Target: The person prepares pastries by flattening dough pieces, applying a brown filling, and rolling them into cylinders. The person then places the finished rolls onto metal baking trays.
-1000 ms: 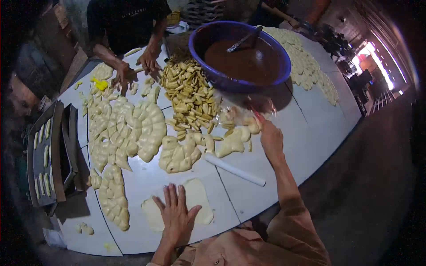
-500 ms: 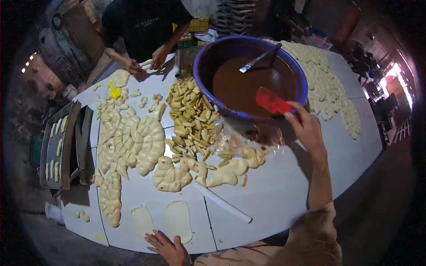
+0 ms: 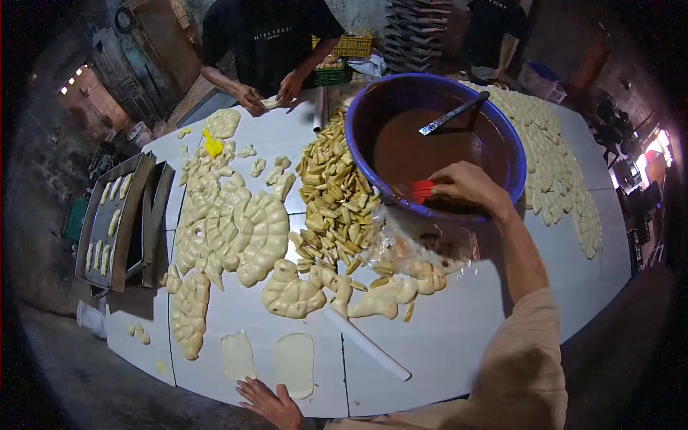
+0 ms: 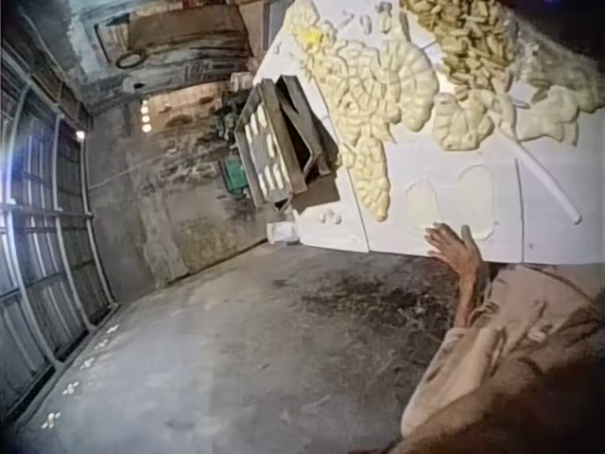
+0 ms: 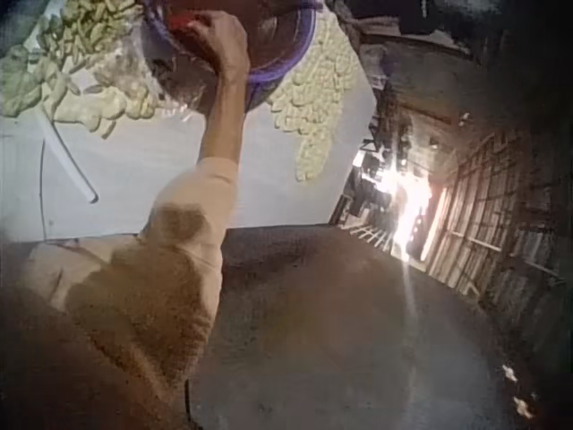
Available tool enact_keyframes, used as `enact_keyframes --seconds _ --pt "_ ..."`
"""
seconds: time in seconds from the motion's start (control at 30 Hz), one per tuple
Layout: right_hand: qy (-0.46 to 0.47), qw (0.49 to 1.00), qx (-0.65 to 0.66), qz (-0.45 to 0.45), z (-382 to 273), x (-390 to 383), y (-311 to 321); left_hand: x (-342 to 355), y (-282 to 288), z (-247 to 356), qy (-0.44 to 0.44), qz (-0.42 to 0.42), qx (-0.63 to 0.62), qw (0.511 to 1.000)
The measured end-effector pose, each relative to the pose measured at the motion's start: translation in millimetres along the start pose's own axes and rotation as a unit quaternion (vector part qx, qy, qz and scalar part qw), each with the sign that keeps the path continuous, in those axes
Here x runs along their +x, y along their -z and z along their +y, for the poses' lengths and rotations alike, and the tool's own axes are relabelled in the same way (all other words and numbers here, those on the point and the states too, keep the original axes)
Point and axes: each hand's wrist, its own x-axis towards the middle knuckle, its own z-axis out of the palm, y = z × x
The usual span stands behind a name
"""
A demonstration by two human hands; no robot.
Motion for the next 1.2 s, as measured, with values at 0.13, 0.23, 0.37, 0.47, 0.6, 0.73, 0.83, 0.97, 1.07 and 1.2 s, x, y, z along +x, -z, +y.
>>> enact_keyframes --seconds 0.13,0.23,0.37,0.47,0.6,0.73,0.83,0.97,1.07,1.2 --pt "-0.073 0.978 0.186 -0.056 33.0 -14.8 6.1 2.5 -14.8 -14.4 -0.06 0.05 -0.025 0.997" --pt "-0.095 0.944 0.305 -0.077 37.8 -20.9 5.1 4.1 -6.5 -3.5 -0.045 0.046 -0.037 0.997" --pt "-0.147 0.935 0.302 -0.117 44.8 -28.0 16.9 4.1 -12.3 -4.0 -0.044 0.044 -0.032 0.998" --pt "-0.186 0.906 0.346 -0.158 41.1 -26.3 23.3 1.9 -6.2 -0.6 -0.02 0.028 -0.031 0.999" --pt "-0.166 0.908 0.36 -0.135 36.7 -31.1 25.1 -0.2 -9.5 -3.3 -0.04 0.041 -0.034 0.998" --pt "-0.197 0.888 0.402 -0.106 18.2 -40.8 34.6 -0.6 -5.0 -2.2 -0.054 0.049 -0.084 0.994" --pt "-0.18 0.892 0.402 -0.101 -1.4 -40.6 38.9 1.6 -10.3 -11.2 -0.08 0.075 -0.122 0.986" --pt "-0.12 0.906 0.401 -0.064 -56.6 -62.1 57.5 1.6 3.2 -8.4 -0.098 0.092 -0.141 0.981" --pt "-0.086 0.902 0.397 -0.145 -86.1 -57.8 20.9 10.4 -19.3 -10.6 -0.134 0.107 -0.141 0.975" --pt "-0.083 0.887 0.388 -0.235 -163.4 -85.1 -20.3 6.1 -19.5 -12.9 -0.147 0.127 -0.174 0.965"
